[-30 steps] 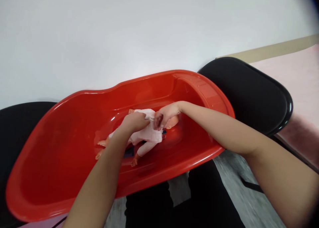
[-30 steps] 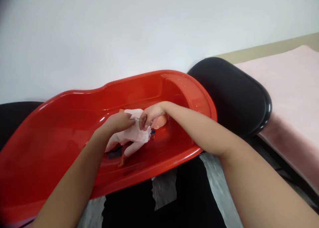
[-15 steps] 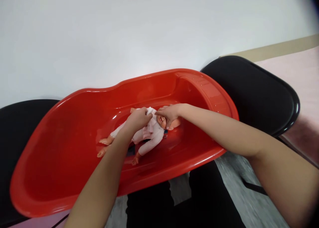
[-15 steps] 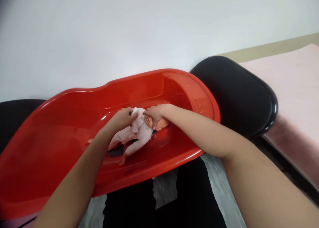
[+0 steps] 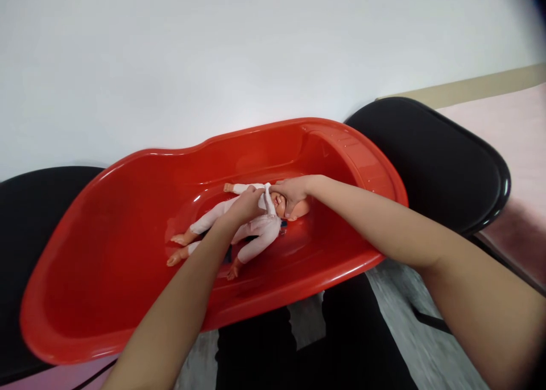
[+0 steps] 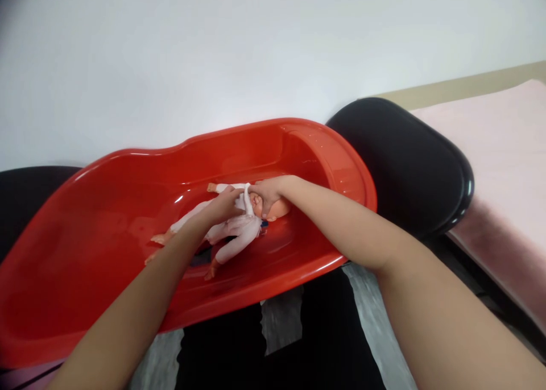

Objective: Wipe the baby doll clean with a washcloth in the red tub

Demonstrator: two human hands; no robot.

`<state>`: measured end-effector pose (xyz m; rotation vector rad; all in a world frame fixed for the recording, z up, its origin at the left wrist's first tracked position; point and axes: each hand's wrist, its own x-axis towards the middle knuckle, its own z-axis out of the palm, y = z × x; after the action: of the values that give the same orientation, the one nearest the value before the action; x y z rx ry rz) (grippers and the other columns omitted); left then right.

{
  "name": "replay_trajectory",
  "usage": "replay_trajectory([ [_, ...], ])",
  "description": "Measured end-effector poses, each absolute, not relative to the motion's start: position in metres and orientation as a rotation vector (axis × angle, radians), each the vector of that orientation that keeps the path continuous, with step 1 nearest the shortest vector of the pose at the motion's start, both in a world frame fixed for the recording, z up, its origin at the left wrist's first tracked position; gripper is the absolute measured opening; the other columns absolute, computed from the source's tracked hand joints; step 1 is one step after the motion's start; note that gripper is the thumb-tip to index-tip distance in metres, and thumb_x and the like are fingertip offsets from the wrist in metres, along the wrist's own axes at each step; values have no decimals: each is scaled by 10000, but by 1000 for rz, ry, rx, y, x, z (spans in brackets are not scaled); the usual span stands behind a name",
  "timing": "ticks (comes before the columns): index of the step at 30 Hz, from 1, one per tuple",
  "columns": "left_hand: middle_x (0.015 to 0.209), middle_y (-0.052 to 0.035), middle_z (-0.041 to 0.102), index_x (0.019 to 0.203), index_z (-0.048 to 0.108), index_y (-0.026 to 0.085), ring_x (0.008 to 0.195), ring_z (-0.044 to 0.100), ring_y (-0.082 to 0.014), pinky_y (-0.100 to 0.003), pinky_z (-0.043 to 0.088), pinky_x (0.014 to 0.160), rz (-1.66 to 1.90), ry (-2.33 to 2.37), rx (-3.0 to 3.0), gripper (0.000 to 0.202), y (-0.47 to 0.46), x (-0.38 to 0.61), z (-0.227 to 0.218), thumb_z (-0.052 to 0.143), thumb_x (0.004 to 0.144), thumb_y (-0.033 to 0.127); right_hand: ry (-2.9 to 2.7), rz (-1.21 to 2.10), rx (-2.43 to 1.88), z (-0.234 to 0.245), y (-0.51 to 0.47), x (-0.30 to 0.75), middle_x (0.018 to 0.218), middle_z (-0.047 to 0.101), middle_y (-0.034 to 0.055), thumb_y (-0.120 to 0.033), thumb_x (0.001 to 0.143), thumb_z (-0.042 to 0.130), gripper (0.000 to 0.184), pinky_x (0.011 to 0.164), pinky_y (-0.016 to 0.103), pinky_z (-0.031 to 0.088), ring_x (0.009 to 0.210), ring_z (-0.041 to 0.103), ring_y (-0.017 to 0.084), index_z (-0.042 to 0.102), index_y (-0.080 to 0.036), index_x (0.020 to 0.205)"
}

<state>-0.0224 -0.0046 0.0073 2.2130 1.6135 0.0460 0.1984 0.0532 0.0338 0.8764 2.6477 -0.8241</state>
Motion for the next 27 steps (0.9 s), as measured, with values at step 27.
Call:
replay_trajectory([
  [27,1706,-244,426,1631,455,153,1563,430,-384,-484,387,1227,-92,1446,2474,877,-11,-14,-1,842,889,414,2606,-937,1068,25,53,201,1374,752,80,-365,612,975,1145,1028,430,519,1237,694,357,448,-309,1627],
])
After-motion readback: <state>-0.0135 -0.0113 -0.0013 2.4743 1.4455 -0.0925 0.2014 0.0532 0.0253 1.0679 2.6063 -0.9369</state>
